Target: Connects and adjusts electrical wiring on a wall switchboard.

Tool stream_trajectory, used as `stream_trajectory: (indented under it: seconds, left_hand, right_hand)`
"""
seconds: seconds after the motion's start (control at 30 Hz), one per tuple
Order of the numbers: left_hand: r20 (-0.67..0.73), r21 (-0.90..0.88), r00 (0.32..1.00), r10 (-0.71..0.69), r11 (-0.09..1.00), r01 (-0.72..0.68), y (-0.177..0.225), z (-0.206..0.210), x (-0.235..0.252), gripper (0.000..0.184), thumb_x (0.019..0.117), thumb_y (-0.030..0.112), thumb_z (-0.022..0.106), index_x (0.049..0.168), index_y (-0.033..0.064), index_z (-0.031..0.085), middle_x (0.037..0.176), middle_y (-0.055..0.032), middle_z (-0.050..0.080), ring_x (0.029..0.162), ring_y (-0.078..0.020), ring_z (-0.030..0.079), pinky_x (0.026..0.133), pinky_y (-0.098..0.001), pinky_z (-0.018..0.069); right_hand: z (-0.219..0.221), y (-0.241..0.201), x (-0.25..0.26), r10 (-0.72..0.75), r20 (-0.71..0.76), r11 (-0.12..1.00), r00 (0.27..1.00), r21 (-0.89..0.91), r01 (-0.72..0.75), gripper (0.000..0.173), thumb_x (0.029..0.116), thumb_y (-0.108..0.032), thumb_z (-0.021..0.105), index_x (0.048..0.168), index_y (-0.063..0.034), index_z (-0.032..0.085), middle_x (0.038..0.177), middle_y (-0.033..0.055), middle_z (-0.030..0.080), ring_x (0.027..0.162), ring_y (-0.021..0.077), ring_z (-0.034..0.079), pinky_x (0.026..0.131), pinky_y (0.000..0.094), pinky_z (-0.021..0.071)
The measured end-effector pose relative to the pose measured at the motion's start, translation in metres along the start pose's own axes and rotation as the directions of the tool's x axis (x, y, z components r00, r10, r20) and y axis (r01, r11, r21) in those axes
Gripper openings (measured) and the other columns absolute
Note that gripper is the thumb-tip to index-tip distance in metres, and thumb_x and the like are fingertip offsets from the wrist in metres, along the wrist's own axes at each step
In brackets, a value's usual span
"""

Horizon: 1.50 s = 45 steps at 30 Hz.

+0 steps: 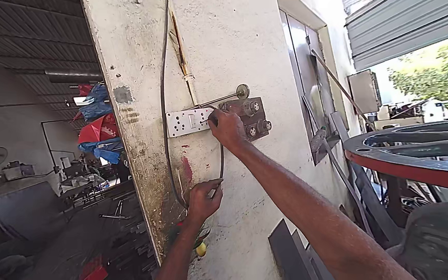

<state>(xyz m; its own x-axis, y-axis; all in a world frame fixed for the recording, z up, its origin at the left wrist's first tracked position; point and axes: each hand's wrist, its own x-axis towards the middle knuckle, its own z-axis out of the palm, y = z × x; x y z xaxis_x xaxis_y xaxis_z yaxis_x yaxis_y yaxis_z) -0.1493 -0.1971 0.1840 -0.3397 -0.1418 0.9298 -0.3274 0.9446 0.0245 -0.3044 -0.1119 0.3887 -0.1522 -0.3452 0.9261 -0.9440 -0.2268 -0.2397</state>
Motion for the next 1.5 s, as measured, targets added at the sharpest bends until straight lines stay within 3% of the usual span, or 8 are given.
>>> stream_trajectory:
  seconds: [0.33,0.47,0.57,0.7,0.8,1.07,1.23,1.5]
  left_hand:
    - [-0.002,0.009,1.000,0.002,1.000,-0.002,0.000,0.000,-0.001,0.028,0.0946,0.029,0.062,0.116,0.0200,0.079,0.093,0.0066,0.078,0.085,-0.0049,0.074,0.079,-0.0360,0.0630]
    - [-0.002,0.007,1.000,0.000,1.000,0.000,0.001,-0.001,-0.001,0.028,0.0947,0.029,0.062,0.115,0.0196,0.079,0.093,0.0058,0.079,0.085,-0.0058,0.074,0.080,-0.0366,0.0628]
    - [-0.015,0.001,1.000,0.008,1.000,-0.008,0.001,0.000,-0.001,0.028,0.0946,0.029,0.062,0.115,0.0200,0.079,0.092,0.0064,0.078,0.084,-0.0053,0.073,0.079,-0.0360,0.0625]
    - [-0.014,-0.009,1.000,0.018,1.000,-0.018,-0.001,0.001,-0.002,0.028,0.0952,0.029,0.061,0.116,0.0198,0.079,0.092,0.0064,0.078,0.084,-0.0050,0.074,0.079,-0.0356,0.0628]
    - [-0.023,-0.020,0.999,0.025,0.999,-0.026,-0.001,0.001,-0.002,0.027,0.0952,0.027,0.062,0.114,0.0198,0.079,0.091,0.0072,0.078,0.082,-0.0040,0.073,0.078,-0.0344,0.0622]
    - [-0.018,-0.013,0.999,0.028,1.000,-0.028,-0.002,0.001,-0.001,0.028,0.0950,0.028,0.061,0.116,0.0201,0.079,0.091,0.0071,0.078,0.081,-0.0043,0.073,0.077,-0.0350,0.0620]
    - [-0.019,-0.006,0.999,0.027,1.000,-0.027,-0.001,0.001,-0.002,0.028,0.0948,0.028,0.061,0.116,0.0207,0.079,0.091,0.0073,0.078,0.082,-0.0044,0.073,0.077,-0.0353,0.0621]
    - [0.000,0.042,1.000,0.027,0.999,-0.027,0.000,0.002,0.000,0.029,0.0952,0.030,0.060,0.117,0.0229,0.078,0.091,0.0082,0.078,0.081,-0.0043,0.072,0.077,-0.0356,0.0616]
  right_hand:
    - [0.003,-0.001,0.000,-0.037,0.040,0.995,0.999,-0.094,0.041,0.020,0.1009,-0.027,0.059,0.106,-0.0111,0.070,0.106,0.0114,0.071,0.094,0.0318,0.071,0.075,0.0527,0.0576]
    - [0.005,0.008,-0.003,-0.128,0.035,0.990,0.991,-0.059,0.130,0.021,0.0999,-0.026,0.060,0.107,-0.0115,0.073,0.104,0.0103,0.072,0.093,0.0302,0.071,0.077,0.0522,0.0578]
    - [0.005,0.014,-0.009,-0.214,-0.032,0.975,0.976,0.058,0.215,0.024,0.1011,-0.030,0.060,0.108,-0.0133,0.076,0.098,0.0078,0.071,0.084,0.0247,0.070,0.071,0.0484,0.0584]
    - [0.003,0.019,-0.001,-0.144,-0.002,0.952,0.990,0.272,0.139,0.030,0.1057,-0.033,0.055,0.122,-0.0155,0.074,0.097,0.0034,0.074,0.082,0.0156,0.071,0.079,0.0401,0.0606]
    - [0.004,0.019,0.002,-0.143,-0.026,0.940,0.989,0.310,0.144,0.018,0.1026,-0.031,0.062,0.106,-0.0171,0.073,0.087,-0.0014,0.073,0.075,0.0112,0.070,0.073,0.0364,0.0609]
    - [0.006,0.019,0.007,-0.246,-0.052,0.948,0.968,0.195,0.252,0.019,0.1015,-0.028,0.065,0.102,-0.0111,0.074,0.111,0.0069,0.069,0.092,0.0199,0.068,0.085,0.0425,0.0583]
    - [0.010,0.011,0.005,-0.171,-0.078,0.978,0.982,0.108,0.179,0.020,0.1010,-0.030,0.065,0.103,-0.0117,0.073,0.114,0.0074,0.068,0.095,0.0242,0.069,0.081,0.0484,0.0586]
    - [0.010,0.005,0.001,-0.139,-0.033,0.989,0.990,0.048,0.141,0.019,0.1008,-0.029,0.064,0.103,-0.0116,0.073,0.117,0.0076,0.068,0.098,0.0263,0.070,0.080,0.0497,0.0589]
